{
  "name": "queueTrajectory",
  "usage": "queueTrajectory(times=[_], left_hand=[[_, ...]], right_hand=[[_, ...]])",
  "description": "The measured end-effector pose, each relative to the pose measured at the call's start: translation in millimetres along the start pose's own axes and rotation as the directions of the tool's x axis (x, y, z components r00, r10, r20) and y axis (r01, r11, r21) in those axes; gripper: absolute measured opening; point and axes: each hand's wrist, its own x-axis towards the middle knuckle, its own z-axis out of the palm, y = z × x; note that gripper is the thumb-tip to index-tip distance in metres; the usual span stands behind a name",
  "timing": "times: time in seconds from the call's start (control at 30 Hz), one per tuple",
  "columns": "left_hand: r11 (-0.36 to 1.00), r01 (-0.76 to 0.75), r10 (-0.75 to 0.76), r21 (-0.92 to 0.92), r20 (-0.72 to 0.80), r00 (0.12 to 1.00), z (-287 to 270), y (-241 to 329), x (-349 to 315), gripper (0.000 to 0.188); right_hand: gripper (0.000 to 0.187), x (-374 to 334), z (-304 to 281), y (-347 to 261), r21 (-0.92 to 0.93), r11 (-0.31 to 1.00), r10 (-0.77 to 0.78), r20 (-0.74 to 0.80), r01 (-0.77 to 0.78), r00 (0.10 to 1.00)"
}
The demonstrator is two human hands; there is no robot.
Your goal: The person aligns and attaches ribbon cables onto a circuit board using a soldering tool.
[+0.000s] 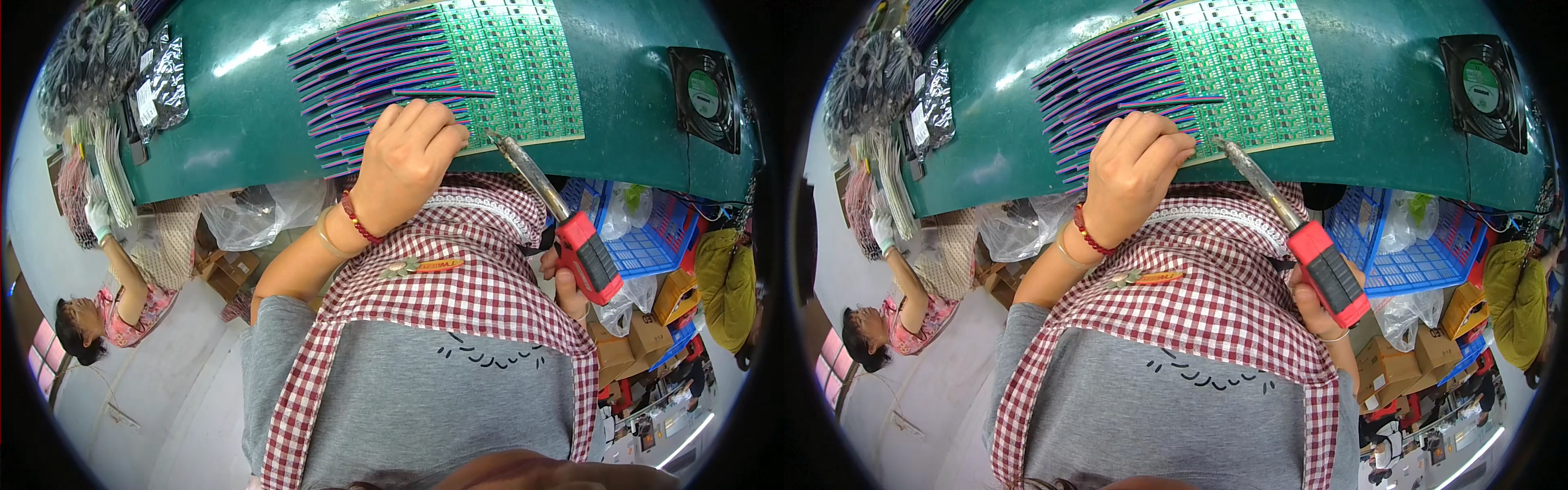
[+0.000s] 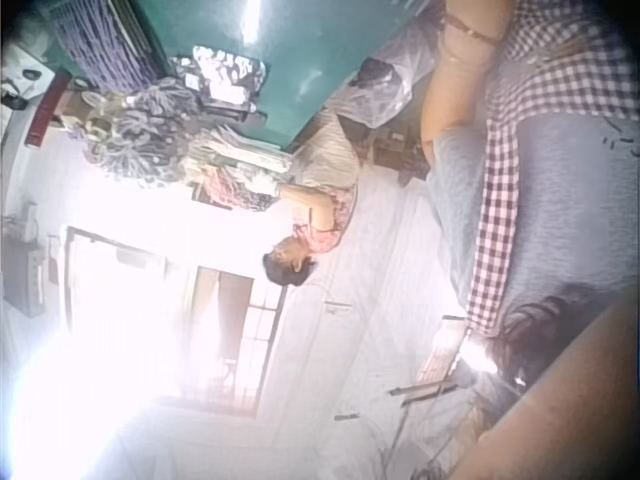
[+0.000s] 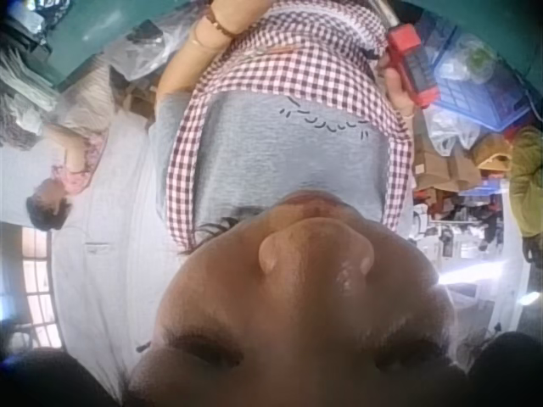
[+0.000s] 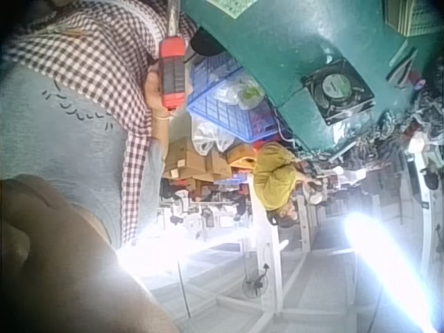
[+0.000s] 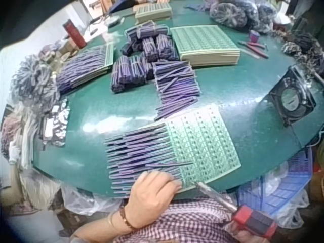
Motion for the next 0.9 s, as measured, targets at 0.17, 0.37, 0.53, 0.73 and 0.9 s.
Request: queueTrajectory(times=[0.17,0.37,0.53,0.73,0.9], left_hand=[[1.0,0.0,0.0,-0.004,-0.009,1.0,1,-1,-1,0.019],[0.999,-0.025,0.025,0.028,-0.015,1.0,0,0,0,0.019],[0.994,-0.022,0.021,0.103,0.011,1.0,-4,3,2,0.018],[0.986,0.052,-0.038,0.157,-0.091,0.995,0,1,26,0.018],[0.98,0.111,-0.119,0.164,0.04,0.992,11,-3,40,0.016]], right_hand=[[0.059,-14,-7,22,0.051,0.997,0.06,0.095,-0.065,0.994],[0.064,-4,0,5,0.123,0.991,0.049,0.011,-0.05,0.999],[0.07,0,2,-5,0.215,0.973,0.096,-0.053,-0.083,0.994],[0.072,8,2,-4,0.314,0.947,0.11,-0.132,-0.064,0.985],[0.073,9,4,-8,0.362,0.931,0.114,-0.163,-0.048,0.98]])
